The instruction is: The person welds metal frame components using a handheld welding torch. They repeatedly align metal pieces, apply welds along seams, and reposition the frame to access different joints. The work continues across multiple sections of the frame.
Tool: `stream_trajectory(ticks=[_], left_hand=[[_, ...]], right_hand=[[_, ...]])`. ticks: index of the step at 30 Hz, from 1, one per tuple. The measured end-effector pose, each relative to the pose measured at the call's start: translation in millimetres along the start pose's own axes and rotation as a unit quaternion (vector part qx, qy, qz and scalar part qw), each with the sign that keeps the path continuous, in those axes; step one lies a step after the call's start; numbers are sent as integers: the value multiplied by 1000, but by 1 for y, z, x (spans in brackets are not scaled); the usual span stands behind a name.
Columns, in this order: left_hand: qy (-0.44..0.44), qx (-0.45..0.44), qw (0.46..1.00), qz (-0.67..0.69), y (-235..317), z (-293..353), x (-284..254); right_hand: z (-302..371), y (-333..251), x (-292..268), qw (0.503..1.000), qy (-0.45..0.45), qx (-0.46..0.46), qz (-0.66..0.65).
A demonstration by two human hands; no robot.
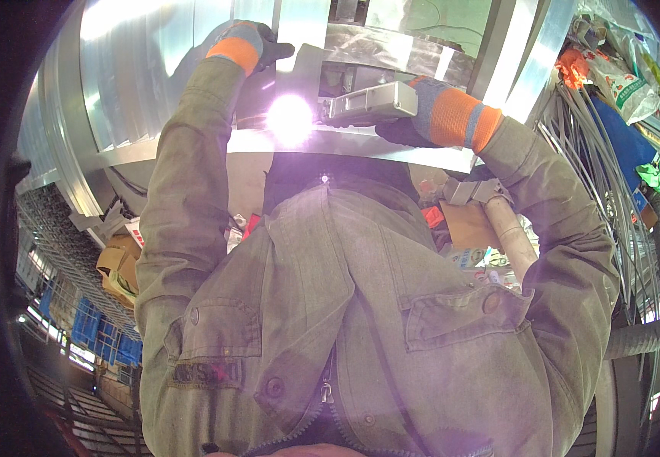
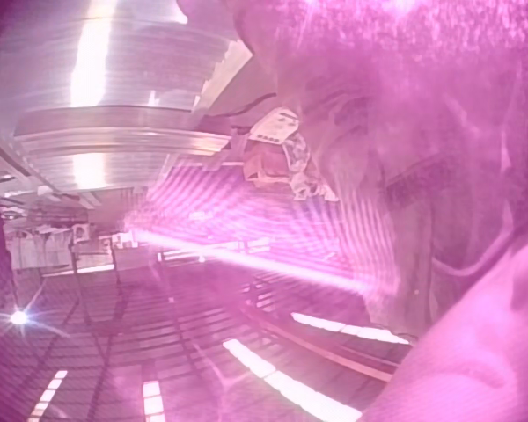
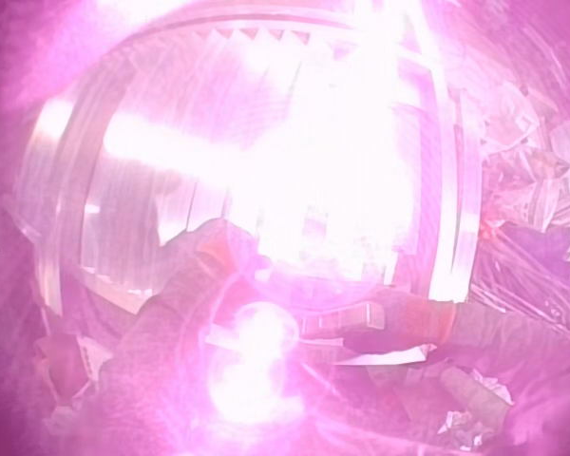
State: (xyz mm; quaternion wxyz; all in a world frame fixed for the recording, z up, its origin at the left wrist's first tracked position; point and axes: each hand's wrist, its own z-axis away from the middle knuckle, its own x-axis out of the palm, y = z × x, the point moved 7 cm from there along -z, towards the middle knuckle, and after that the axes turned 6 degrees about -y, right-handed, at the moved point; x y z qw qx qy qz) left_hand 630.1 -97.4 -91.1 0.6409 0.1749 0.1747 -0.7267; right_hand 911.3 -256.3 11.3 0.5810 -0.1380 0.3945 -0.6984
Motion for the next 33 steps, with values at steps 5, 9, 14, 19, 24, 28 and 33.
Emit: stream_trajectory(ticks=[5,9,14,19,24,28,33], left_hand=[[-13,-2,1000,26,-3,2,3],[-48,8,996,68,2,30,-10],[-73,-52,995,49,11,44,-23],[-59,-5,998,31,2,35,-19],[-29,-20,999,3,1,18,-11],[-41,-10,999,-7,2,10,-7],[-58,-13,998,13,4,16,-8]], right_hand=[[0,11,4,1000,14,14,-23],[2,10,6,999,-10,25,-29],[3,2,3,999,-22,35,-34],[9,7,0,999,7,41,-30],[18,0,-8,995,92,-28,9],[17,9,1,999,20,39,-21],[14,7,5,1000,-2,5,-2]])
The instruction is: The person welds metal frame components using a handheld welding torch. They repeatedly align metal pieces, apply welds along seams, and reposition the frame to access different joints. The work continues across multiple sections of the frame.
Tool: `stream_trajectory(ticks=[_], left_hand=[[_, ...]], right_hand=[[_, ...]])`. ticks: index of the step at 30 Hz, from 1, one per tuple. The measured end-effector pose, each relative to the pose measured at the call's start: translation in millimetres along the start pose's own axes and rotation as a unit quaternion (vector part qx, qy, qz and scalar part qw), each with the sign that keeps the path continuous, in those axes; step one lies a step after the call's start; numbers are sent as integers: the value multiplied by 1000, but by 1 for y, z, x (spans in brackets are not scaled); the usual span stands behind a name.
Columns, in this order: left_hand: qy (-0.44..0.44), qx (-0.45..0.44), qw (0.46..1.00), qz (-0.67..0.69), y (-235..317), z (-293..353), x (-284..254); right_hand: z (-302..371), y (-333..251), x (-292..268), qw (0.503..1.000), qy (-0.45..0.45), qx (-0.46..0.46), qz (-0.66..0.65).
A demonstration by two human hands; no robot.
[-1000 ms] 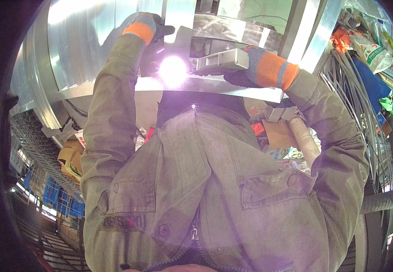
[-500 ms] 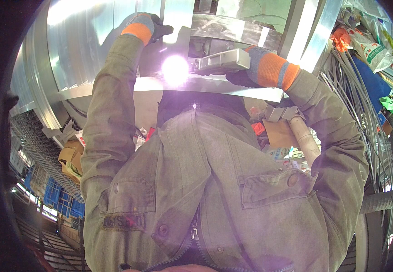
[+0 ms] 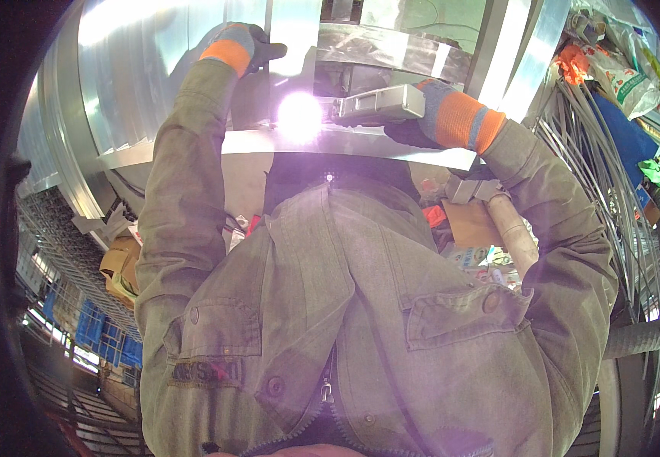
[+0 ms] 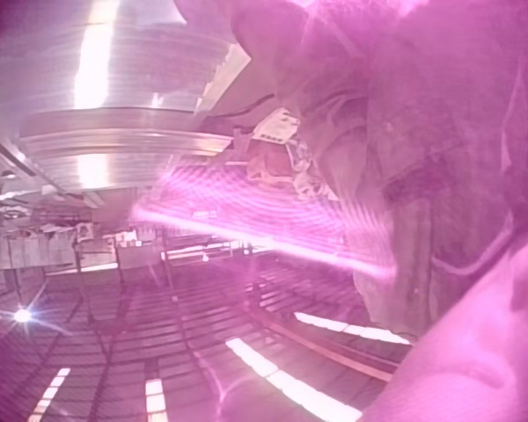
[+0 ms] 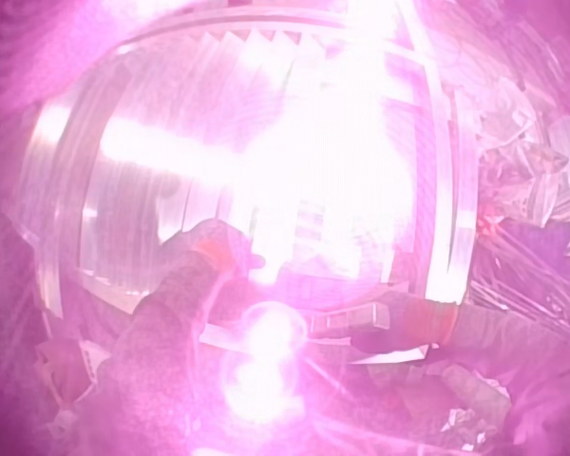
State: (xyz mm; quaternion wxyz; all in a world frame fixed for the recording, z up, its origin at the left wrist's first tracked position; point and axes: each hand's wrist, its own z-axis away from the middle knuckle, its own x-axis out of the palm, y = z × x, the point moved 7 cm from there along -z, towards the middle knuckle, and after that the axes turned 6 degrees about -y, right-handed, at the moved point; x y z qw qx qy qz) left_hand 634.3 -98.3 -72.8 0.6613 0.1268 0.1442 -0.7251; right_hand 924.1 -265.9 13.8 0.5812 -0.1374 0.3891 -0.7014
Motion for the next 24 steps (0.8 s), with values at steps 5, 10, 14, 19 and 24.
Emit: stream_trajectory(ticks=[5,10,14,19,24], left_hand=[[-10,-12,1000,-16,6,8,-3],[20,-6,1000,19,-2,2,1],[86,50,987,124,-9,3,14],[235,116,916,305,-65,50,32],[464,-5,773,433,-233,120,24]], right_hand=[[4,6,3,998,-5,30,-52],[10,7,3,997,35,25,-56],[38,-11,-3,987,137,-59,-64],[104,-51,2,953,227,-97,-175],[138,-95,34,925,376,-3,-48]])
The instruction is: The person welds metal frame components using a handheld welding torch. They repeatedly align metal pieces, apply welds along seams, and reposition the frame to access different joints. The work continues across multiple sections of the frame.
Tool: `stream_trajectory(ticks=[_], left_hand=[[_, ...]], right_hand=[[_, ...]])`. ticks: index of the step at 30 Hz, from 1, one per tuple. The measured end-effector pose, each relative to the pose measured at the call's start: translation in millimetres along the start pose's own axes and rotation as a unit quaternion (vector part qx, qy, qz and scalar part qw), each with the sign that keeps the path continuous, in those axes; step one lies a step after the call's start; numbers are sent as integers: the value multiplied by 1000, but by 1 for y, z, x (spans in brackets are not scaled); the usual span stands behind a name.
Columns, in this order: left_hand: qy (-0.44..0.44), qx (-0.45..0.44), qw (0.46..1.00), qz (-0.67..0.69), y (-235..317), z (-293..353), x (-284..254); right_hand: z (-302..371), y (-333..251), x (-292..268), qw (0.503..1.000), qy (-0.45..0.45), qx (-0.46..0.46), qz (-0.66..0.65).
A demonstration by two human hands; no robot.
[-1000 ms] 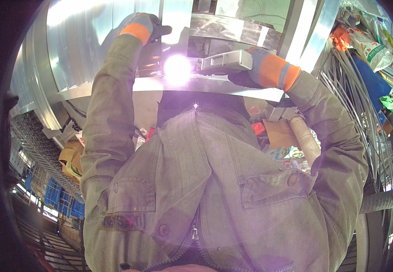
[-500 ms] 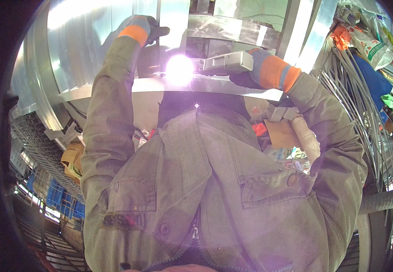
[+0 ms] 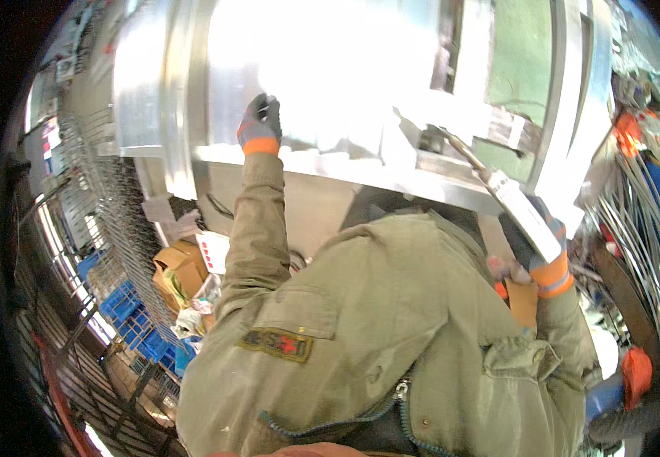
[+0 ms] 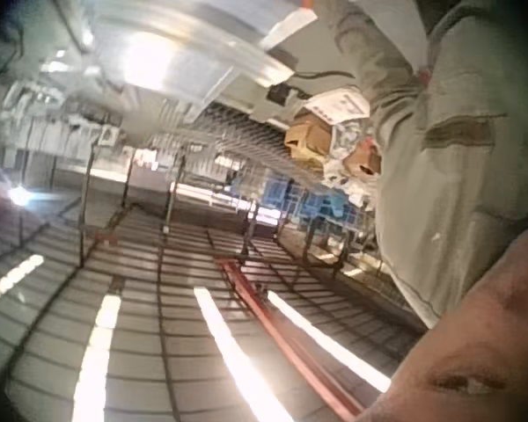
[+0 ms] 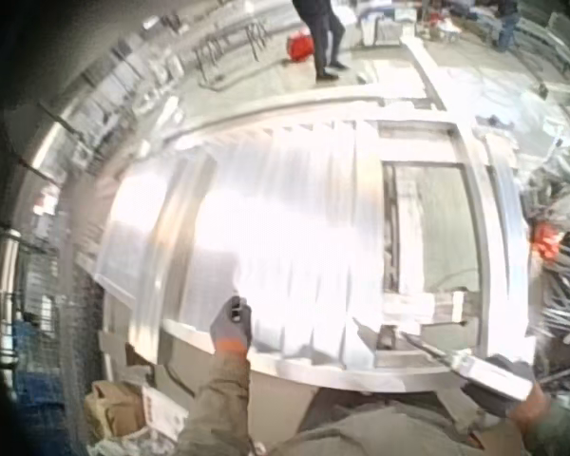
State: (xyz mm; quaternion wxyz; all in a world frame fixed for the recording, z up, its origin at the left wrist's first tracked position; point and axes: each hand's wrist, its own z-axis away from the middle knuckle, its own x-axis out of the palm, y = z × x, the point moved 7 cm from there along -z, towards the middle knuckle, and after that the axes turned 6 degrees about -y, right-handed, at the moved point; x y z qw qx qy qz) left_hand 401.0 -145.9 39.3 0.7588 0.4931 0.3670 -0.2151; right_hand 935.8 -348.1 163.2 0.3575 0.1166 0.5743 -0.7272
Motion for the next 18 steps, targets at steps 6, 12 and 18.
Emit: stream_trajectory(ticks=[6,12,18], left_hand=[[149,10,911,-384,-89,-48,-152],[144,-10,908,-394,-153,-51,-176],[176,53,921,-344,-162,-69,-186]], right_hand=[[32,-23,65,970,106,54,-214],[18,-96,99,991,112,-2,-72],[-2,-152,111,993,108,-27,-35]])
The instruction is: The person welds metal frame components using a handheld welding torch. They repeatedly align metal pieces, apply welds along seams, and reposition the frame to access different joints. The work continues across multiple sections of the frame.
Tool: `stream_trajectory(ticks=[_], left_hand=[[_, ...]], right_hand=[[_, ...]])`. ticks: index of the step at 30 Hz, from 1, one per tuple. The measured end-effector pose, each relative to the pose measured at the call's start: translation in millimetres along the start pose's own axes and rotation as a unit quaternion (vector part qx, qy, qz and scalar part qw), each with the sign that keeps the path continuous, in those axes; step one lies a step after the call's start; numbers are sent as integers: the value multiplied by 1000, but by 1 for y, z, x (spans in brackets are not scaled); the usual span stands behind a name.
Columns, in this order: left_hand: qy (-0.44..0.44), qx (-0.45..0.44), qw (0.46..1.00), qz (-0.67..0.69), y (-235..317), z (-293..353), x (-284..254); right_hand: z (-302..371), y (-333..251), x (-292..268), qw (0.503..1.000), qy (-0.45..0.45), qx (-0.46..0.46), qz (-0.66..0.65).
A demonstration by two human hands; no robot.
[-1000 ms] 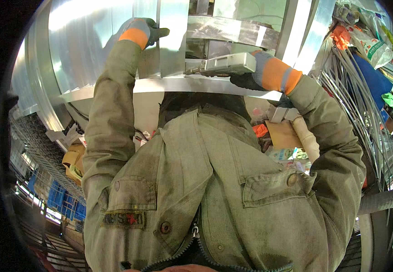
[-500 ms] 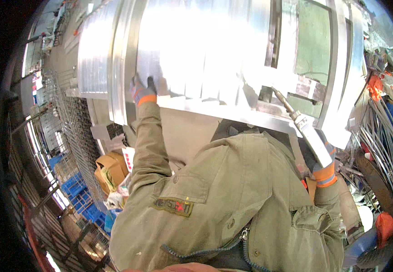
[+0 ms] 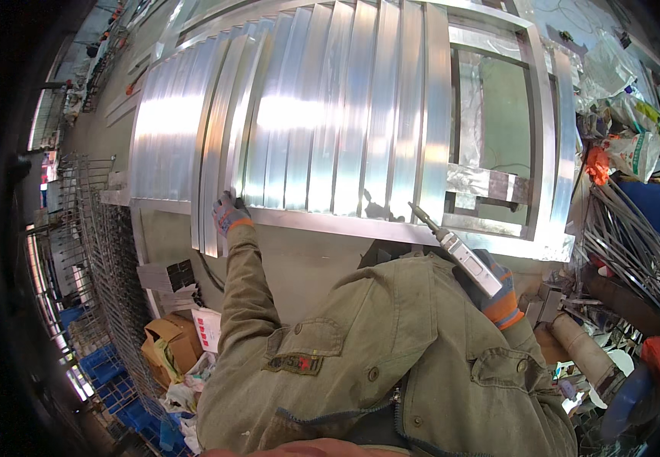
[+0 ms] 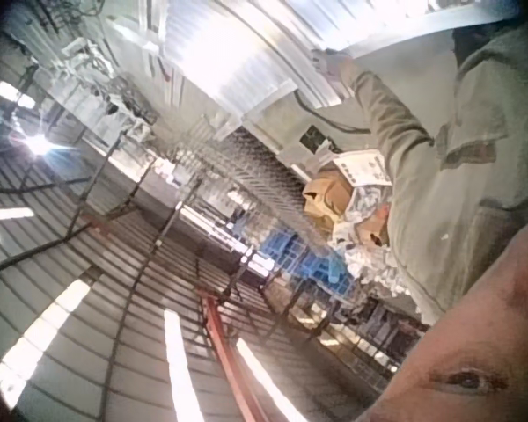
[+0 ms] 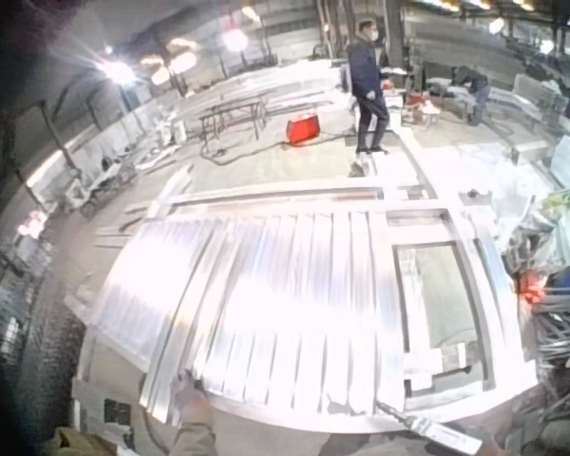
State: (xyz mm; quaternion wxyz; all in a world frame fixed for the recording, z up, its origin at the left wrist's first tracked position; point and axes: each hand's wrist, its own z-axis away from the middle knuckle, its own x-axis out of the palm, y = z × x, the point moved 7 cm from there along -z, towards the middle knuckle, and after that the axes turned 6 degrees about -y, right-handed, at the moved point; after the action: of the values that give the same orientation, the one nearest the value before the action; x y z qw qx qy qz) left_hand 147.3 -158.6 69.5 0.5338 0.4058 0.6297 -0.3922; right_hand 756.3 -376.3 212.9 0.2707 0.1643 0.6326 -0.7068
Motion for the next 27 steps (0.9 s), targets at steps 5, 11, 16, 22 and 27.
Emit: stream_trajectory(ticks=[5,11,16,22,27], left_hand=[[25,18,997,68,-5,2,-4],[55,35,965,256,7,16,-13],[-98,-18,786,610,100,62,38],[-237,-6,648,724,270,153,56],[-286,-40,588,755,371,200,49]], right_hand=[[-4,-22,-4,995,1,-61,85],[-3,-1,-2,1000,-16,-13,-3],[7,23,-20,999,-17,-12,-29],[26,68,-70,999,-15,-22,-34],[50,112,-116,998,12,-9,-58]])
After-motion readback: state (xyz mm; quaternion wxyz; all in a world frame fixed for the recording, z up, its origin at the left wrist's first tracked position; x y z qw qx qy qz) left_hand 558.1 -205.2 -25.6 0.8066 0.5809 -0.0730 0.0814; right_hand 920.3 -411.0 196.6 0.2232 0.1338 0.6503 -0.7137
